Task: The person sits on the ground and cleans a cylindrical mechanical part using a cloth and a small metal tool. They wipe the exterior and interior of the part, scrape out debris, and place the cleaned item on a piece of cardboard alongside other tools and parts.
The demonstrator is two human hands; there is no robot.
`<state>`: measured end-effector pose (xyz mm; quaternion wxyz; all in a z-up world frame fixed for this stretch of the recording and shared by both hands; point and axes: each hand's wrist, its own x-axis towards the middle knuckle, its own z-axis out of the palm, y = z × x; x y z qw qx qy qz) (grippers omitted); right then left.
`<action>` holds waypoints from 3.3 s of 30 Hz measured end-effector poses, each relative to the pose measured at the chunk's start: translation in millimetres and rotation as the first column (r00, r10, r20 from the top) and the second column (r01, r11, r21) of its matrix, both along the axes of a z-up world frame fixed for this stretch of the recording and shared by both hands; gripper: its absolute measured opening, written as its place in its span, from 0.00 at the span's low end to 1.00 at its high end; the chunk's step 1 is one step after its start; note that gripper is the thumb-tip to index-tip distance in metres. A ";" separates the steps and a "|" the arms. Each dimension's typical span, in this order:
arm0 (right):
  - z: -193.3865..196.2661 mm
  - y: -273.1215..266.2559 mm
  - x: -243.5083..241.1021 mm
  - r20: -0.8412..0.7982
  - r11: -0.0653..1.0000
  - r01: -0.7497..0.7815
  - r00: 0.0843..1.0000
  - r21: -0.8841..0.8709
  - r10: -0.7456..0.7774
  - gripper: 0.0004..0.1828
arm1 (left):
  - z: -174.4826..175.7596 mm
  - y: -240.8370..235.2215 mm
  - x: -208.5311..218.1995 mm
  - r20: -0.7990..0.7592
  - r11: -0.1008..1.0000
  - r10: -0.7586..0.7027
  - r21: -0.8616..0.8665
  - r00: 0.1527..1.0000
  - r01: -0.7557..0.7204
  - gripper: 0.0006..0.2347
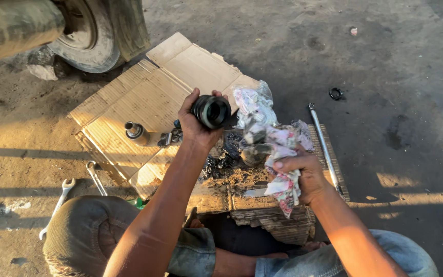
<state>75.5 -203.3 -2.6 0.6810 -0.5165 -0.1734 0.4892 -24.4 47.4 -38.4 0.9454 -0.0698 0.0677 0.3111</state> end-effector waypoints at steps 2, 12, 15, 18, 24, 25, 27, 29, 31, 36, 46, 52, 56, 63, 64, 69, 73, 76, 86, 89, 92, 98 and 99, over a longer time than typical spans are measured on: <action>0.9 1.0 4.5 0.011 0.999 0.030 0.999 0.018 -0.030 0.31 | -0.9 1.4 -8.6 -0.014 0.998 0.003 0.055 1.000 -0.003 0.17; 19.5 -6.2 25.5 0.188 0.982 -0.175 0.964 -0.075 0.186 0.49 | -0.1 -8.2 -27.1 -0.045 0.999 -0.031 0.044 0.999 0.033 0.15; 11.7 0.9 36.2 0.628 0.896 -0.081 0.686 -0.436 0.367 0.34 | -8.7 -7.1 -27.1 -0.012 0.989 -0.059 0.133 0.998 0.060 0.18; 1.5 5.7 33.2 0.697 0.864 0.119 0.649 -0.489 0.305 0.29 | -11.4 -6.2 -22.1 -0.006 0.994 -0.095 -0.052 0.995 0.094 0.18; 38.3 7.3 13.0 0.996 0.996 -0.085 0.092 -0.004 0.012 0.25 | -7.9 -14.7 -18.5 -0.227 0.972 -0.225 0.016 0.948 0.234 0.21; 44.0 6.9 10.3 0.984 0.998 -0.018 0.166 -0.064 0.066 0.24 | -6.8 -15.1 -20.4 -0.232 0.965 -0.238 0.050 0.943 0.256 0.20; 50.8 4.9 8.4 0.934 0.975 0.100 0.321 -0.197 0.156 0.22 | -2.5 -16.5 -23.6 -0.243 0.947 -0.265 0.117 0.933 0.300 0.19; 50.6 5.5 8.0 0.905 0.973 0.108 0.401 -0.204 0.145 0.22 | 6.0 -19.3 -22.8 -0.367 0.942 -0.234 0.143 0.901 0.302 0.18; 48.7 4.6 9.0 0.895 0.979 0.069 0.421 -0.192 0.146 0.22 | 15.5 -22.2 -20.6 -0.450 0.942 -0.195 0.161 0.872 0.293 0.18; 42.8 3.6 6.8 0.816 0.891 0.059 0.431 -0.451 0.384 0.30 | 25.6 -22.2 -23.6 -0.548 0.928 -0.181 0.180 0.817 0.327 0.16; 53.6 20.8 -33.3 0.837 0.834 0.113 -0.033 -0.540 0.546 0.33 | 22.2 -16.5 -25.8 -0.534 0.874 -0.290 0.190 0.794 0.447 0.19; 66.2 39.7 -53.3 0.654 0.701 0.275 -0.253 -0.658 0.713 0.39 | 24.4 -31.4 -22.5 -0.814 0.733 -0.191 0.253 0.548 0.632 0.19; 49.3 52.5 -43.4 0.677 0.792 0.260 -0.413 -0.553 0.609 0.37 | 21.2 -35.1 -24.4 -0.884 0.640 -0.133 0.268 0.448 0.720 0.20; 34.7 56.9 -37.2 0.665 0.826 0.319 -0.490 -0.465 0.563 0.28 | 9.9 -31.5 -16.4 -0.864 0.575 -0.041 0.390 0.502 0.719 0.19; 36.1 58.1 -39.3 0.641 0.759 0.343 -0.408 -0.553 0.651 0.27 | 11.5 -31.7 -15.0 -0.863 0.592 -0.026 0.394 0.505 0.703 0.18; 40.1 61.4 -50.9 0.616 0.618 0.305 -0.115 -0.724 0.779 0.29 | 26.2 -34.9 -10.7 -0.825 0.664 -0.111 0.354 0.555 0.659 0.15; 22.0 61.4 -59.5 0.784 0.770 0.147 0.138 -0.620 0.605 0.45 | 24.3 -34.4 -8.0 -0.745 0.752 -0.170 0.325 0.645 0.573 0.12; 0.0 61.5 -66.5 0.769 0.856 0.001 0.439 -0.517 0.464 0.56 | 14.8 -34.0 -1.3 -0.674 0.799 -0.178 0.326 0.717 0.505 0.11; 13.9 37.7 -55.9 0.763 0.832 -0.010 0.392 -0.555 0.514 0.56 | 21.0 -32.0 -24.0 -0.685 0.787 -0.201 0.313 0.700 0.532 0.15; 27.5 30.8 -54.5 0.701 0.742 0.058 0.385 -0.668 0.601 0.49 | 19.2 -24.3 -35.0 -0.684 0.786 -0.216 0.302 0.697 0.540 0.16; 27.4 22.3 -46.8 0.895 0.908 -0.011 0.160 -0.419 0.416 0.45 | 14.8 -13.8 -47.5 -0.674 0.803 -0.182 0.318 0.716 0.503 0.17; 33.4 37.5 -62.2 0.605 0.581 0.174 0.161 -0.795 0.779 0.44 | 3.5 7.0 -68.5 -0.770 0.794 -0.064 0.346 0.635 0.499 0.18; 33.7 39.8 -65.6 0.458 0.414 0.224 0.205 -0.882 0.865 0.43 | -0.1 10.8 -71.9 -0.782 0.792 -0.050 0.348 0.621 0.502 0.18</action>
